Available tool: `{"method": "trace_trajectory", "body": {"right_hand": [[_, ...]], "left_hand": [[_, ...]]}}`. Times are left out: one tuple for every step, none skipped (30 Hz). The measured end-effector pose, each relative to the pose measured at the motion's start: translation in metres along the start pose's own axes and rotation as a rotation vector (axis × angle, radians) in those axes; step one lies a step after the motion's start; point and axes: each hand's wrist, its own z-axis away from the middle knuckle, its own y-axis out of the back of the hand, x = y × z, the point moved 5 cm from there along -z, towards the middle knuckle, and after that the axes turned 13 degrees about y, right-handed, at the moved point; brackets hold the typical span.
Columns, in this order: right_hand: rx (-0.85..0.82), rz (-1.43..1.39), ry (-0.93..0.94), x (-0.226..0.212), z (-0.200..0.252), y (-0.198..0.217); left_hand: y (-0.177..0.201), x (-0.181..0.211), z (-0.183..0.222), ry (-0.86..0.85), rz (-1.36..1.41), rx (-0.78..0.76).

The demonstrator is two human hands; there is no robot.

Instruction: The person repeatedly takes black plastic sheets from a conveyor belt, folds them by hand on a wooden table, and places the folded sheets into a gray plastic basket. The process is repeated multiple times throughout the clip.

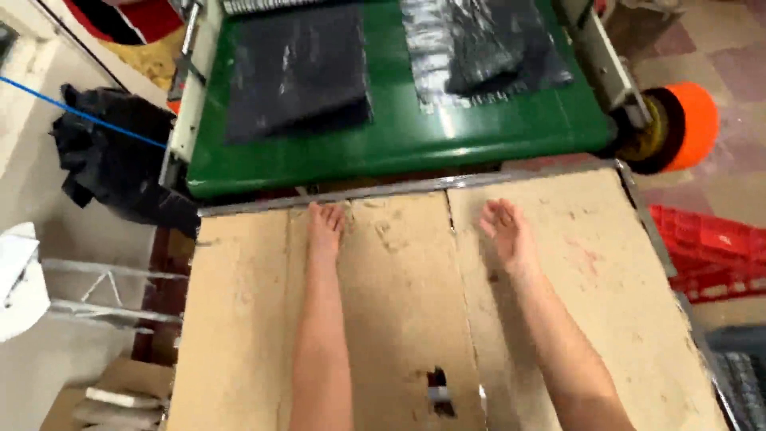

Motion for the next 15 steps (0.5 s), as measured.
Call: {"method": "trace_trajectory", "body": {"right_hand": [[-0.010,-0.006,0.000,0.009,-0.028,0.005],[0.084,-0.100,-0.080,0.022,-0.053,0.013],[0.195,-0.187,-0.163,0.034,-0.066,0.028],[0.200,-0.184,-0.166,0.045,-0.080,0.043],[0.196,-0.178,-0.158,0.053,-0.098,0.053],[0.192,-0.171,-0.150,0.060,-0.114,0.062],[0.186,-0.167,-0.150,0.050,-0.106,0.043],[0.285,-0.134,-0.144,0.039,-0.095,0.030],[0.388,-0.103,-0.137,0.030,-0.079,0.017],[0.386,-0.102,-0.136,0.043,-0.086,0.051],[0.448,0.055,-0.111,0.055,-0.089,0.091],[0.509,0.213,-0.087,0.065,-0.091,0.131],[0.512,0.203,-0.081,0.049,-0.061,0.135],[0.553,0.228,-0.083,0.033,-0.028,0.141],[0.600,0.252,-0.085,0.017,0.011,0.148]], "left_hand": [[-0.001,0.010,-0.011,-0.012,0.002,0.000],[-0.001,0.018,-0.021,-0.008,0.077,-0.028],[0.004,0.017,-0.026,0.012,0.150,-0.052],[0.010,0.017,-0.030,0.017,0.149,-0.047],[0.013,0.022,-0.033,0.004,0.204,-0.045],[0.016,0.028,-0.035,-0.010,0.259,-0.043],[0.006,0.037,-0.012,-0.013,0.265,-0.044],[0.000,0.046,0.013,-0.023,0.330,0.010],[-0.004,0.056,0.041,-0.031,0.389,0.064],[0.001,0.059,0.057,-0.031,0.391,0.064],[0.012,0.064,0.077,-0.062,0.402,0.163],[0.023,0.068,0.097,-0.092,0.411,0.263],[0.023,0.071,0.126,-0.095,0.404,0.256],[0.027,0.073,0.156,-0.075,0.376,0.310],[0.033,0.075,0.187,-0.050,0.345,0.365]]}}
